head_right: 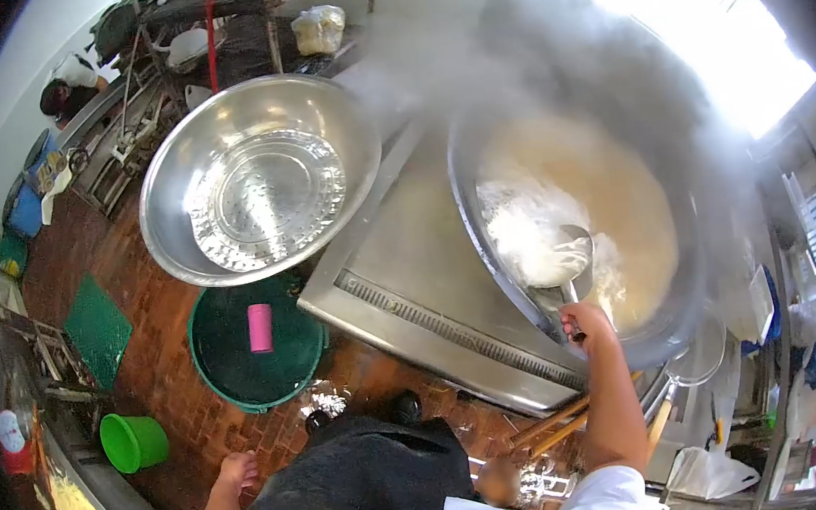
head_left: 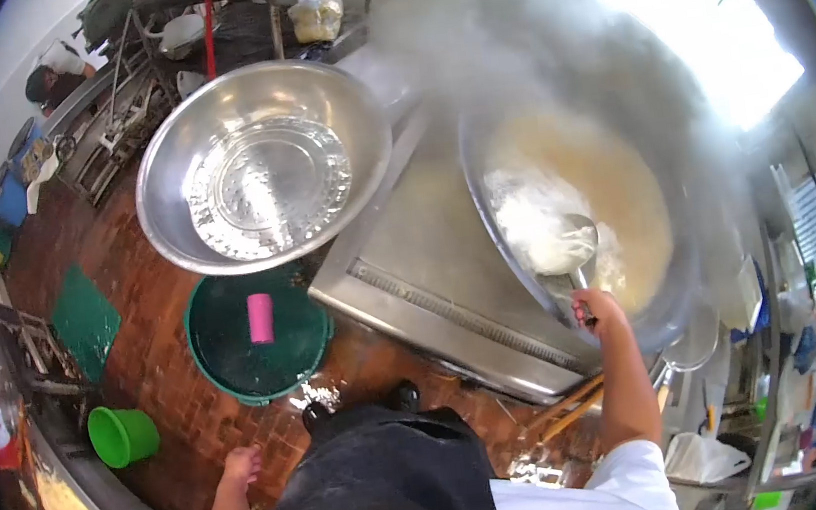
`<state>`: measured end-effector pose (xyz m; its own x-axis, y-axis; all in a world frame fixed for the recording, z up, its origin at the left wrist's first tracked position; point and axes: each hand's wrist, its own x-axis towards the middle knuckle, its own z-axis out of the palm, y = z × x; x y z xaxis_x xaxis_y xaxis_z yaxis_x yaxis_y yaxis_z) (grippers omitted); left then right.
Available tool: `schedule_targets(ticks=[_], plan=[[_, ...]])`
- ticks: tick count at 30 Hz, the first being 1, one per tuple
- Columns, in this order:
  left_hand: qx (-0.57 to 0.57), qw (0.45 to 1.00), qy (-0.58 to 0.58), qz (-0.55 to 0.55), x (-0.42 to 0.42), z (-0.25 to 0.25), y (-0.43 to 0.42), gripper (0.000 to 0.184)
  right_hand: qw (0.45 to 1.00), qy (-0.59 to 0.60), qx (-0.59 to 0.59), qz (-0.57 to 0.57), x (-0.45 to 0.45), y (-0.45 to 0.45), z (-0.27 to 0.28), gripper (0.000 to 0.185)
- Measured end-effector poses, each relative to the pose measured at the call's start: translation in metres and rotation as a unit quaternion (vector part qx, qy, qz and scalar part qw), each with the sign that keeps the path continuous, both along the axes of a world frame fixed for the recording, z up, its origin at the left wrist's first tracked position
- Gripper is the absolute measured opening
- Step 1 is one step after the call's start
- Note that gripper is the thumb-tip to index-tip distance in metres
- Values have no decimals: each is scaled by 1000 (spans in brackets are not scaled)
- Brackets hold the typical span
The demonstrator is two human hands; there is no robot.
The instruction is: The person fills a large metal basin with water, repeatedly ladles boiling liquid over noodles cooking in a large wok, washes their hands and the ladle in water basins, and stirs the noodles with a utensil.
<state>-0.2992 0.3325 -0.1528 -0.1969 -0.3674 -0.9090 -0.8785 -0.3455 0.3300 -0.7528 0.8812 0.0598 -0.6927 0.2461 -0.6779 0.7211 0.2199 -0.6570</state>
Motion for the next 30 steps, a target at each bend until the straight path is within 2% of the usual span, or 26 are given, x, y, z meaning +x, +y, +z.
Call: schedule_targets(ticks=[3,5,7,8,11,16,20,24,27,30], plan=[[-4,1000,-1,7,1,5,7,17,999,-14,-43,-6,10,-4,6,18],[-31,999,-25,-11,-7,18,14,16,997,-4,-71,8,21,-11,18,10],[-6,999,-34,-10,2,2,7,17,995,26,-101,-2,37,-30,32,12],[7,999,-39,-10,7,-7,3,17,992,24,-125,-10,43,-37,36,21],[39,999,-26,9,13,-19,-9,18,991,68,-112,-10,60,-64,39,22],[68,997,33,-10,14,-49,-25,20,975,138,-173,-12,82,-105,25,24],[25,998,55,-32,2,-51,-30,24,979,173,-92,60,84,-126,26,20],[46,997,57,-32,0,-55,-34,26,976,198,-52,73,89,-141,26,24],[61,996,68,-20,-2,-30,-25,25,972,218,-13,84,95,-153,22,23],[2,998,43,-49,12,-53,-25,23,965,236,50,101,97,-164,18,24]])
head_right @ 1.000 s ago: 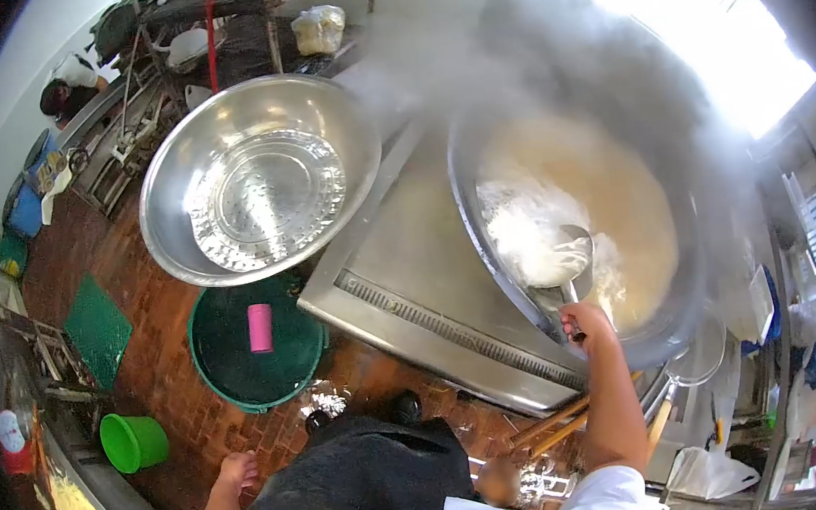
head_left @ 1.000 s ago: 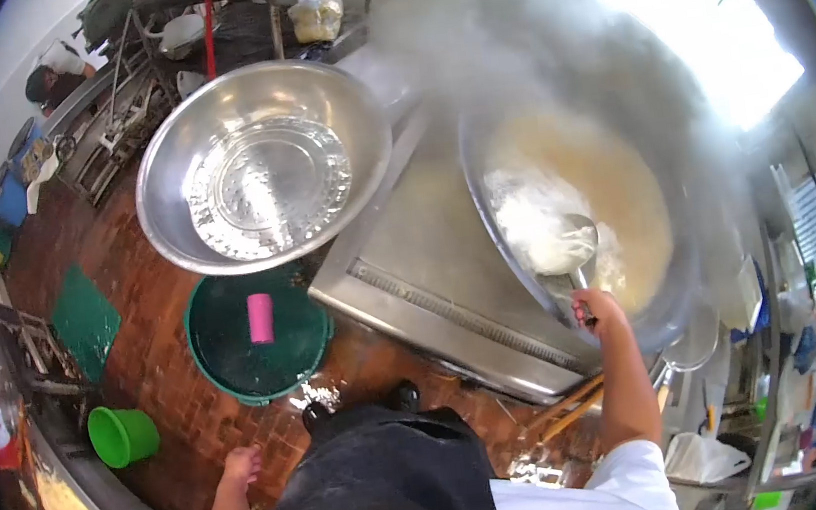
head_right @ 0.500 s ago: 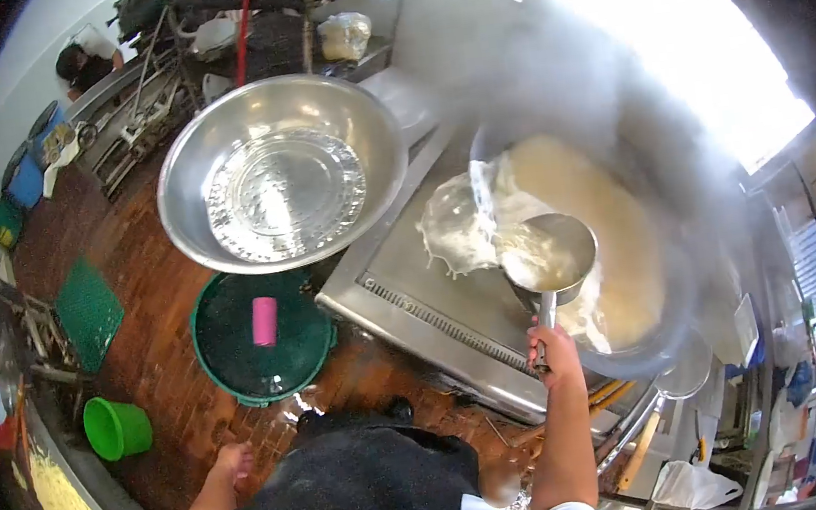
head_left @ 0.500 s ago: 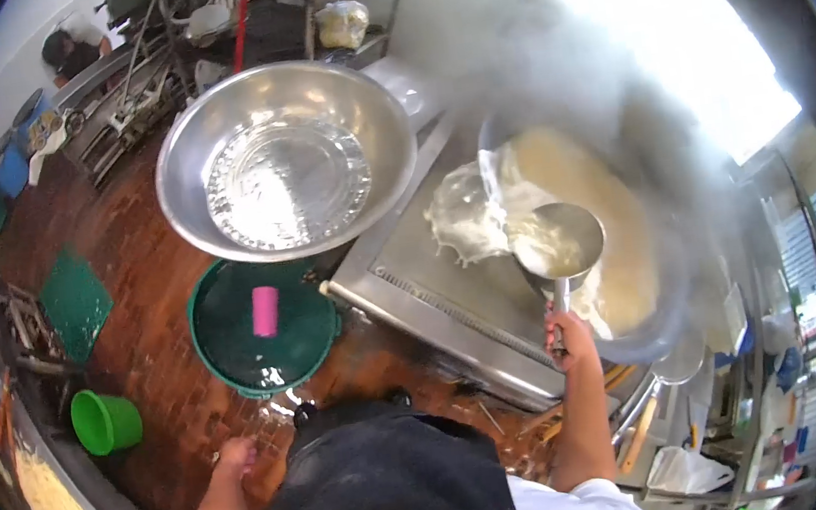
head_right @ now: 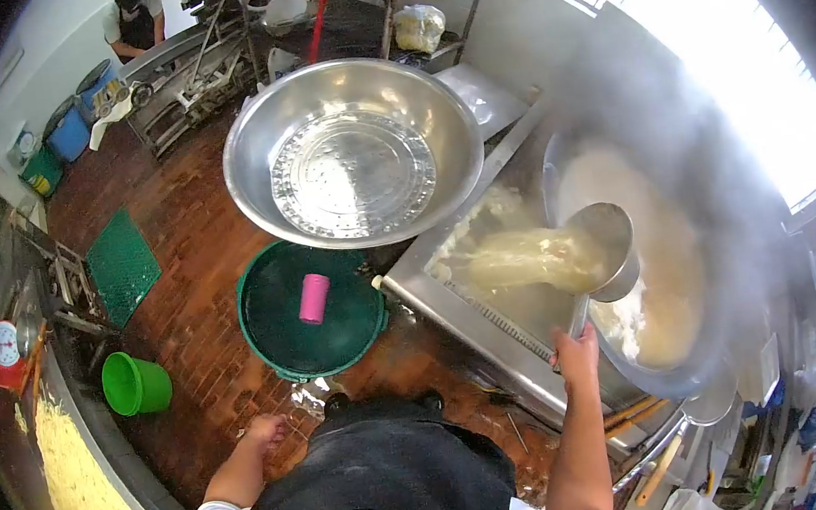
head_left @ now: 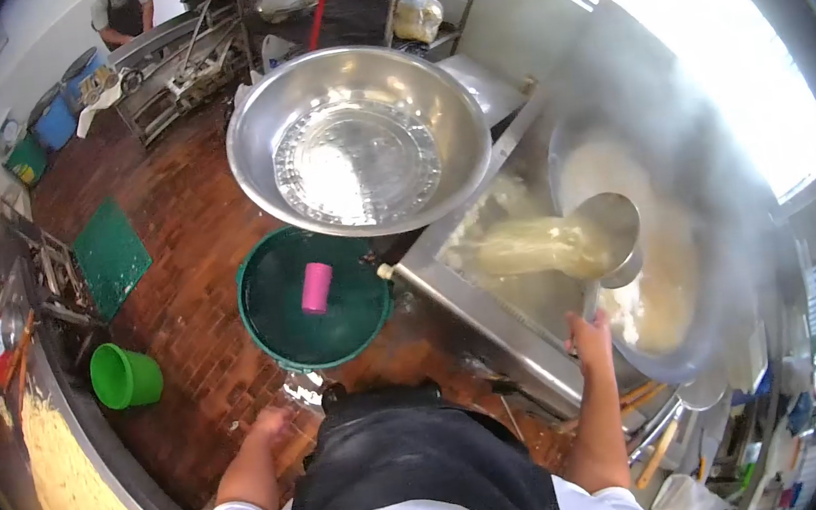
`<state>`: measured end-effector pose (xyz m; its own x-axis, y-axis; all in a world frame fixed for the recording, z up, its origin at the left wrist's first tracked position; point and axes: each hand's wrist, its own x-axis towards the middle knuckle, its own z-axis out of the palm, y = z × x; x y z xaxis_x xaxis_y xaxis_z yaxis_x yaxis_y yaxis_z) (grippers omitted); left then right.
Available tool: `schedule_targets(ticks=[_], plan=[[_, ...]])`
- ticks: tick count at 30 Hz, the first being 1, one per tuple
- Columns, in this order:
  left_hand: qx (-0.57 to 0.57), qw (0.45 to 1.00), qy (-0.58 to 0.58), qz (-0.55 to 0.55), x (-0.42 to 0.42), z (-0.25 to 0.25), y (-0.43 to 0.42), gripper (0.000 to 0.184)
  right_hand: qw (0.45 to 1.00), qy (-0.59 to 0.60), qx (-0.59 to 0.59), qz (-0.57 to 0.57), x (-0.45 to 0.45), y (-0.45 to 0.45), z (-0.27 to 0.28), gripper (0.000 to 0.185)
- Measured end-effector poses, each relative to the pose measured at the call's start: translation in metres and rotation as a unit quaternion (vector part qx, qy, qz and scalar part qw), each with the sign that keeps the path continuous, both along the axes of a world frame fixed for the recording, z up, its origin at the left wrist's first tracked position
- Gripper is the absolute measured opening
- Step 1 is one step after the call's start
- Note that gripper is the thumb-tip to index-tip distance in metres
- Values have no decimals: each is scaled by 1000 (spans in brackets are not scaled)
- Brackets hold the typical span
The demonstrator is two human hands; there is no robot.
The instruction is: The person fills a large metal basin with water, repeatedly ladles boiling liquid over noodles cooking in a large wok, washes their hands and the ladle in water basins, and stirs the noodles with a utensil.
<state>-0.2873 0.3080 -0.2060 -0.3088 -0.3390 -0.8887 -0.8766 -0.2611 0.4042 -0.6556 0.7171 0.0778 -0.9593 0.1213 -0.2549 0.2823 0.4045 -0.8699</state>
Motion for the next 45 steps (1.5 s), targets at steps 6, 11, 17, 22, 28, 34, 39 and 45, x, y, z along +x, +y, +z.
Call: schedule_targets(ticks=[6,11,17,22,28,34,39,45], plan=[[32,999,-39,16,15,-14,3,24,983,25,181,5,8,-10,17,40],[36,999,-34,21,9,17,10,29,908,158,384,64,-10,18,-1,42],[32,997,-52,51,-6,31,10,20,926,173,335,30,-29,59,11,41],[21,999,-22,43,-11,25,9,18,941,44,330,-66,-61,163,-8,38],[-9,998,-28,64,-20,49,24,18,904,-98,410,-68,-75,226,-26,28],[34,995,-26,88,-5,28,32,18,968,-218,121,-40,-107,179,-36,11],[19,995,-73,65,6,39,37,20,953,-248,-105,-137,-82,143,-3,9],[-10,995,-93,19,12,22,18,22,971,-161,-146,-102,-35,113,-2,9]])
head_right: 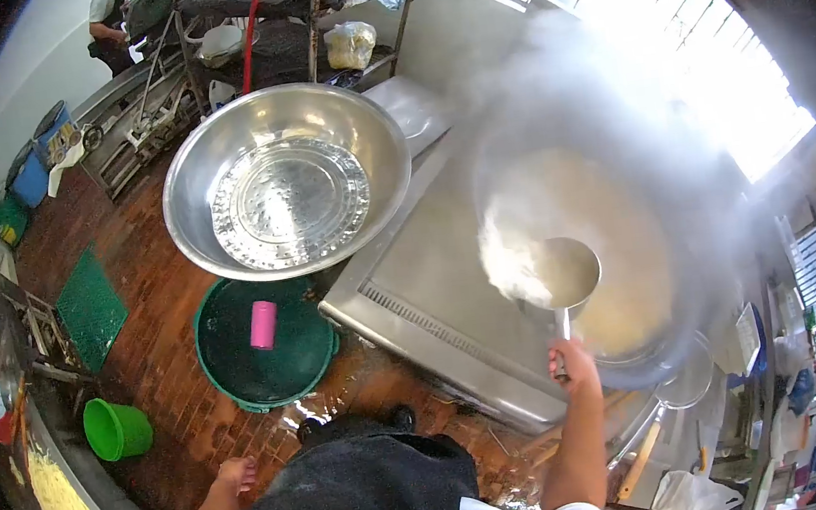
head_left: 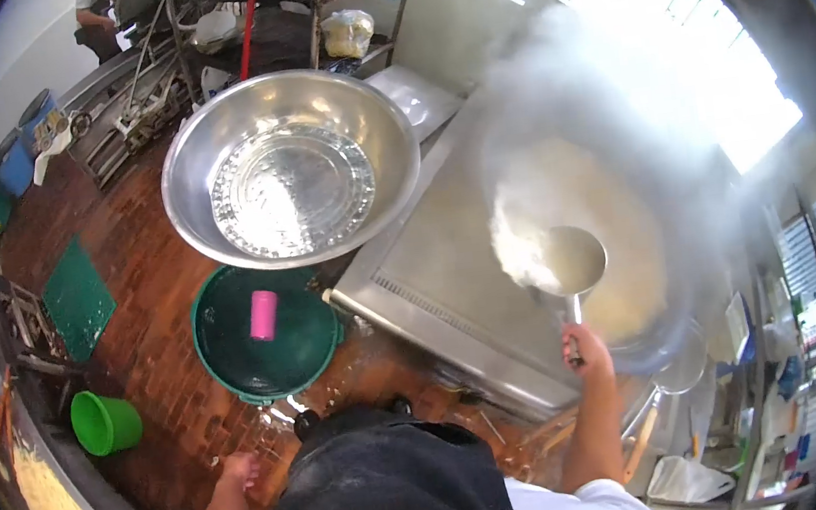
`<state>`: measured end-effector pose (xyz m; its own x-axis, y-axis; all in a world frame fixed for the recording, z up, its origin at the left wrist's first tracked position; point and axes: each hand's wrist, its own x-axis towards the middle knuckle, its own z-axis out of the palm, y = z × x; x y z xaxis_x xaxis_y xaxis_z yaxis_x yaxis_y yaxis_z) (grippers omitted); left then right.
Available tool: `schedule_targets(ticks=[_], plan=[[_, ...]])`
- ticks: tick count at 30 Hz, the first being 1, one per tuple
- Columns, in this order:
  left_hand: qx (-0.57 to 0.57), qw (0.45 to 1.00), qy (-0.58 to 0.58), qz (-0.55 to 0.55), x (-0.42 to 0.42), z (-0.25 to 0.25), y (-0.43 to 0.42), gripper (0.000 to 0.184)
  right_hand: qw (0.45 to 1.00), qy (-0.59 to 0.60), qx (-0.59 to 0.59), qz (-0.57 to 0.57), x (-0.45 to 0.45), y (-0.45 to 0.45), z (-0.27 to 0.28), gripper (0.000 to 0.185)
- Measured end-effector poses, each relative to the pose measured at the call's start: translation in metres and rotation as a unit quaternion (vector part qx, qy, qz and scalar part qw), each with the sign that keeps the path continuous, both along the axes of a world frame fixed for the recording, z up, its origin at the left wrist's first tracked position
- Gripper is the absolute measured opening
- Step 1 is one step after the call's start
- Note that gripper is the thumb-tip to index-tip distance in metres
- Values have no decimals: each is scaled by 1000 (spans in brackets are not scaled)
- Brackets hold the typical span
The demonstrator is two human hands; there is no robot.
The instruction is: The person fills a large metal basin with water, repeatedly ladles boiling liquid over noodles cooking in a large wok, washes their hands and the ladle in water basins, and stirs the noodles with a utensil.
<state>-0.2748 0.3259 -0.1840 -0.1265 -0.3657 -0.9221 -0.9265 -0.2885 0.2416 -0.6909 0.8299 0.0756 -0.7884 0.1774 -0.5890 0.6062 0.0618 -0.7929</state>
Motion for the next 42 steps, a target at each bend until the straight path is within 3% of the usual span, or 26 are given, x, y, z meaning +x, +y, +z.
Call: schedule_targets(ticks=[6,9,15,16,18,20,23,26,29,31,33,35,37,39,42], plan=[[68,991,113,9,-19,-21,-28,21,995,78,45,48,20,-49,23,14],[63,983,168,48,-39,-4,-25,20,989,100,72,87,19,-48,15,17],[-27,991,118,-58,-38,14,-24,22,985,95,131,64,29,-69,23,20],[-6,989,144,19,-35,21,-17,31,981,104,145,80,29,-66,20,20],[26,990,119,-66,-11,-14,-35,29,975,112,164,103,30,-68,19,21],[-33,994,41,-99,-8,3,-32,32,972,113,176,104,32,-74,21,22],[-21,995,11,-95,-4,4,-35,37,961,149,185,140,29,-74,15,22],[-73,992,48,-95,-9,11,-32,36,958,143,210,133,29,-81,16,23],[-43,991,60,-112,-11,-20,-38,32,944,145,259,142,27,-80,13,30],[-24,992,108,-54,-22,-6,-33,27,927,156,311,143,27,-82,8,40],[8,990,115,-81,-28,1,-33,26,874,188,408,185,5,-50,-33,49],[38,989,138,-24,-26,-20,-36,25,853,154,469,168,26,-91,8,52],[-16,989,138,-53,-16,-65,-45,20,819,210,498,190,19,-86,-4,52],[16,990,140,-11,-29,-12,-37,22,794,218,531,201,23,-95,11,51],[43,995,91,8,-31,8,-39,23,773,252,544,207,24,-100,35,46]])
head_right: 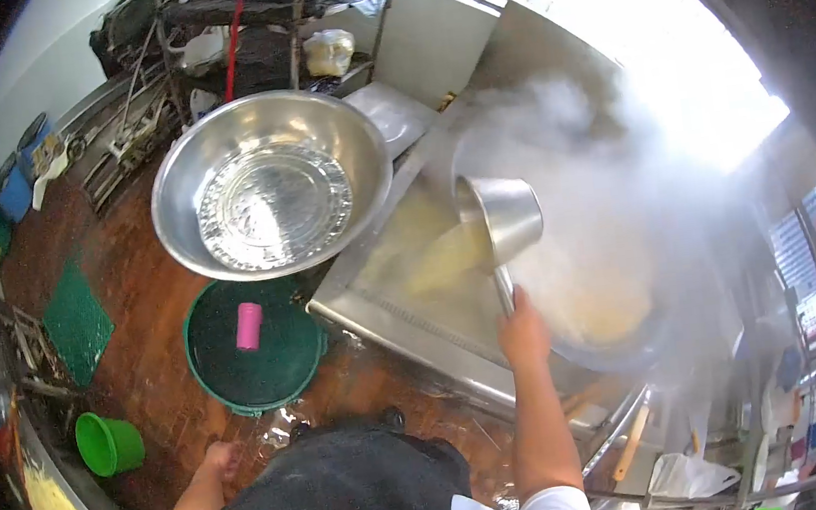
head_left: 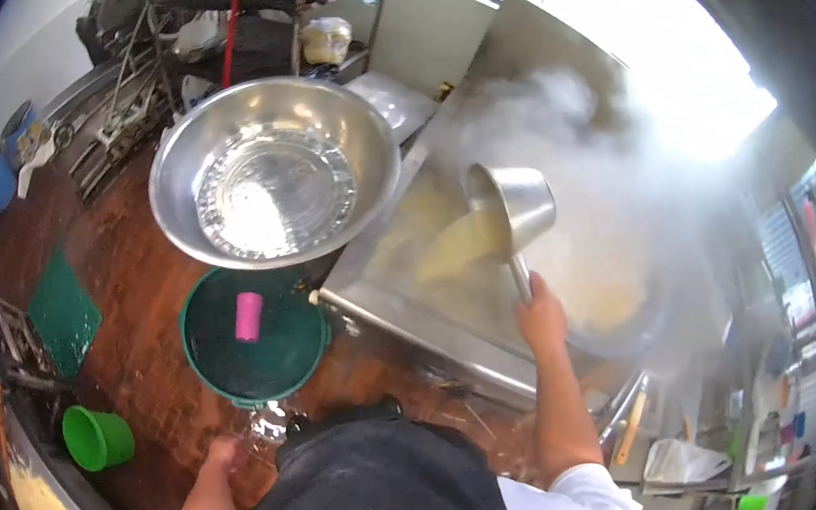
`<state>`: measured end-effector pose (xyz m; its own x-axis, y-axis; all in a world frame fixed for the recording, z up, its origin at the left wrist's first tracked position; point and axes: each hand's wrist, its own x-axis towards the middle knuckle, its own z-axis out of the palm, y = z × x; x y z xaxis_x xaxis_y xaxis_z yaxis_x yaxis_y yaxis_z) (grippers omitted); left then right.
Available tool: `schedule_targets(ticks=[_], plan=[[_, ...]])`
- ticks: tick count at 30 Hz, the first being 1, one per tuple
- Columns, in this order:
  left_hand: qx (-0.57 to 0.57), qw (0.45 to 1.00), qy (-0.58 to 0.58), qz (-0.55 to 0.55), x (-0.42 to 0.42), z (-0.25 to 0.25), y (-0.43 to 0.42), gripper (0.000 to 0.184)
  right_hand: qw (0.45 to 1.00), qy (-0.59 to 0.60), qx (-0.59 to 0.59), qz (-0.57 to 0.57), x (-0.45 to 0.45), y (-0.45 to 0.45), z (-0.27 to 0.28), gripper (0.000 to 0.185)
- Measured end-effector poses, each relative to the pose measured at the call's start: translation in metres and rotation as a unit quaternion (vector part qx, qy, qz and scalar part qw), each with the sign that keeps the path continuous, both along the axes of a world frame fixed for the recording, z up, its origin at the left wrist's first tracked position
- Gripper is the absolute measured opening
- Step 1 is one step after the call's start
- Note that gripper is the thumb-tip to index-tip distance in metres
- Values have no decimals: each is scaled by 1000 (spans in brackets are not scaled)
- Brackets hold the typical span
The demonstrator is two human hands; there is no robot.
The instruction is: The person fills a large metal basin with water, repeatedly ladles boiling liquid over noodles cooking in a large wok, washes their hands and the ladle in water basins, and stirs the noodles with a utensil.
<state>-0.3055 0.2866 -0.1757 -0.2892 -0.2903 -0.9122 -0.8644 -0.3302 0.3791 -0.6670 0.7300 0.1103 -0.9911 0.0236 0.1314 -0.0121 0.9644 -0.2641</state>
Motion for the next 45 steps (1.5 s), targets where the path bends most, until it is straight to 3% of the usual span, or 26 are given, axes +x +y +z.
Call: schedule_targets(ticks=[3,6,9,12,14,17,20,21,23,26,29,32,35,38,41,44,45], plan=[[-38,999,-29,17,-13,42,13,21,1000,24,-6,-15,-20,17,5,40],[-64,997,-42,8,0,4,2,19,997,17,-10,-75,-53,63,-11,36],[-70,996,-50,16,-10,33,16,17,992,-4,45,-116,-93,126,-32,35],[-37,999,2,35,5,16,18,19,979,-54,54,-189,-115,156,-34,33],[-66,997,-32,23,5,27,31,21,977,-43,67,-198,-125,178,-56,32],[-93,994,-64,3,4,46,50,24,974,-67,56,-207,-150,194,-100,24],[-88,993,-73,15,25,28,54,29,987,-149,11,-66,-164,178,-120,20],[-86,993,-74,24,30,21,55,29,963,-209,-134,-107,-166,168,-115,17],[-78,993,-80,28,32,17,55,28,840,-307,-411,-178,-160,146,-93,15],[-61,994,-94,17,27,26,58,24,764,-329,-503,-234,-135,124,-58,17],[-27,996,-88,16,35,7,43,20,734,-369,-527,-217,-108,116,-39,9],[6,998,-46,33,41,-22,22,18,762,-298,-543,-188,-71,92,-13,12],[-33,998,-7,53,2,17,30,20,779,-296,-535,-141,-48,83,-1,18],[-1,999,48,-3,-12,13,16,21,814,-247,-516,-96,-32,69,-2,13],[9,996,85,31,-18,-4,13,21,848,-192,-487,-81,-21,49,-16,24],[-61,997,54,-18,-24,-2,20,24,862,-169,-470,-86,-12,30,-22,21],[-35,998,56,-2,-20,-2,20,24,868,-157,-464,-82,-9,25,-24,20]])
